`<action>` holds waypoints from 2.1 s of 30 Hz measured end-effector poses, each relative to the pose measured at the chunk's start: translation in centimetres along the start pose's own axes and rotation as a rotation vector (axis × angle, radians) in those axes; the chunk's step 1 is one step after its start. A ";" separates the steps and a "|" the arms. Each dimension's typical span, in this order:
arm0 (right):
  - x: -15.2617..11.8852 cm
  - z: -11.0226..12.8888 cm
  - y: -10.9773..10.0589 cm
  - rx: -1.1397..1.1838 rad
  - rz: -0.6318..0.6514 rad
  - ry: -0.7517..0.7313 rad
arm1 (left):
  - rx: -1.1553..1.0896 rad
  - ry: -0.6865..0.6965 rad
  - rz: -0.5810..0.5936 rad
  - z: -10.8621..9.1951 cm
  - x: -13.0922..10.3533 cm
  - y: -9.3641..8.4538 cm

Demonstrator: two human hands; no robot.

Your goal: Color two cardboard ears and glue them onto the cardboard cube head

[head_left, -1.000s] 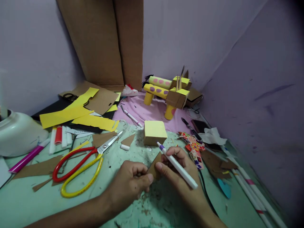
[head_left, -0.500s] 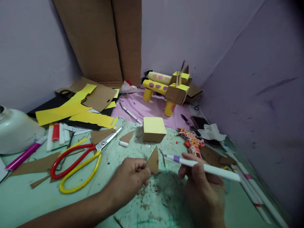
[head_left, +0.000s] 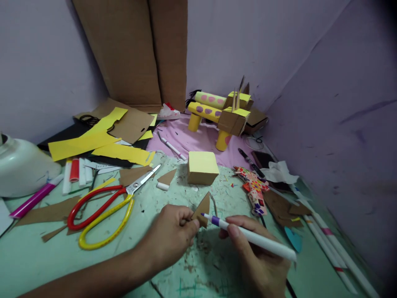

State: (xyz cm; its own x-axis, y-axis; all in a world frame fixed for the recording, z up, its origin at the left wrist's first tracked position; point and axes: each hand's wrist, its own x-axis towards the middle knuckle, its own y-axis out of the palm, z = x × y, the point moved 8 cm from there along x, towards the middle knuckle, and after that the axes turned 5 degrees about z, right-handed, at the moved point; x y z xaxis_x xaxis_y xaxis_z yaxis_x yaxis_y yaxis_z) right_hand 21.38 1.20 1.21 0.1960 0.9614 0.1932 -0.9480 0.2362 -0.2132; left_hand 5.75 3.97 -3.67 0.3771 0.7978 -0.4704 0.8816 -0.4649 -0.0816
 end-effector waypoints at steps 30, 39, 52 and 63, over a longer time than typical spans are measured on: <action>0.0 1.8 1.2 -0.042 0.150 -0.280 | -0.020 0.021 -0.011 -0.4 -0.4 -0.1; 0.1 1.7 1.4 -0.084 0.200 -0.297 | -0.029 0.024 -0.016 -0.5 -0.4 -0.1; 0.2 1.7 1.5 -0.061 0.189 -0.246 | -0.015 -0.020 -0.011 -0.4 -0.4 -0.1; 0.2 1.8 1.5 -0.079 0.186 -0.234 | 0.047 0.018 -0.023 -0.6 -0.4 -0.2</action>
State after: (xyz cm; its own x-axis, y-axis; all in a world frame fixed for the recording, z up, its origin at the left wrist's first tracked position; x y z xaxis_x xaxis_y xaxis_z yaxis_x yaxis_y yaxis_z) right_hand 19.55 1.53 2.70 -0.0508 0.9328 0.3568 -0.9381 0.0781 -0.3376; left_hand 5.57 3.95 -2.96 0.3625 0.8151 -0.4518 0.8760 -0.4635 -0.1334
